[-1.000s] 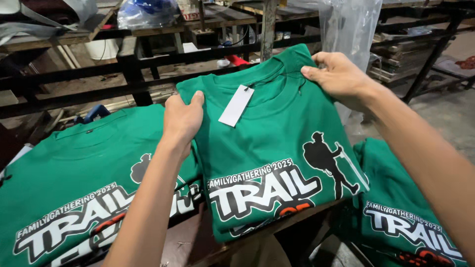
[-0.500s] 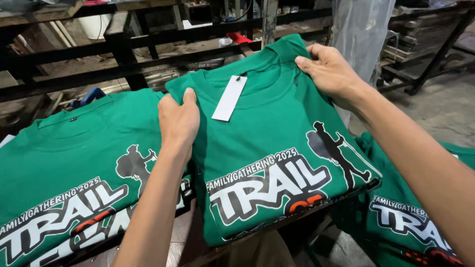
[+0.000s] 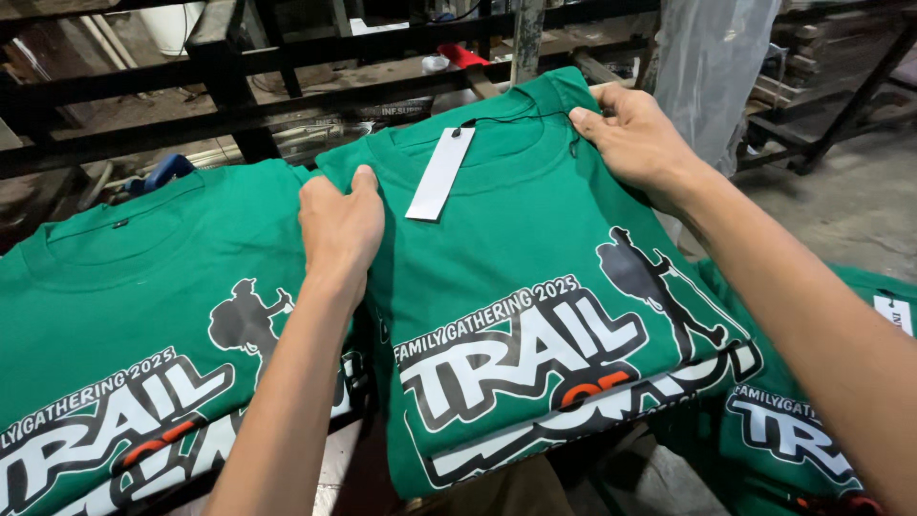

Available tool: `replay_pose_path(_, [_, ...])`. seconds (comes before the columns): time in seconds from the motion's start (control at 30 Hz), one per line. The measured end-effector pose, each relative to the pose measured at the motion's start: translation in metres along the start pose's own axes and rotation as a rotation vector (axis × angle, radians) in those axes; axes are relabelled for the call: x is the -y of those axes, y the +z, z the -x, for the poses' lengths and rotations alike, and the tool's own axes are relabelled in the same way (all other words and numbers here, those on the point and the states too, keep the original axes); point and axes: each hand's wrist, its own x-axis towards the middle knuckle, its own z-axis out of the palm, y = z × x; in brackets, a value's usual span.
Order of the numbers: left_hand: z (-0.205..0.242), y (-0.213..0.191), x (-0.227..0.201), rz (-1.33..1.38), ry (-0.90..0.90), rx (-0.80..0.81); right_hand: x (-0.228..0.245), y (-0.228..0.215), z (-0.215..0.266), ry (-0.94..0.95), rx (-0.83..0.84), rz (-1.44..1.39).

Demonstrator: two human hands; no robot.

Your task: The person attaches white tags to green t-shirts by threading a black string through the tag and the shirt's collar. They then fold the shirts and place them in a stack on the table.

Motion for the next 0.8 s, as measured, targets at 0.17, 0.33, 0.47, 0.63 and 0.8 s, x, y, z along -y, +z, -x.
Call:
replay_pose_path(0.17, [0.006,-0.004,0.0,0.041,0.004,0.025,0.021,0.005,0.017,0.065,-0.118,0.268])
replay_pose_path(0.33, [0.028,-0.017,0.009,0.129,-0.023,0.077,0.027,0.001,0.034,0.138,-0.184,0.521])
replay_pose_path(0.47, [0.055,-0.028,0.017,0.161,0.093,0.099,0.012,-0.017,0.038,0.095,-0.233,0.481])
replay_pose_path(0.63, [0.109,-0.045,0.007,0.072,-0.014,0.152,0.038,-0.012,0.085,0.165,-0.185,0.517])
replay_pose_path(0.8, [0.117,-0.039,0.022,0.092,0.06,0.127,0.025,-0.019,0.091,0.057,-0.14,0.344])
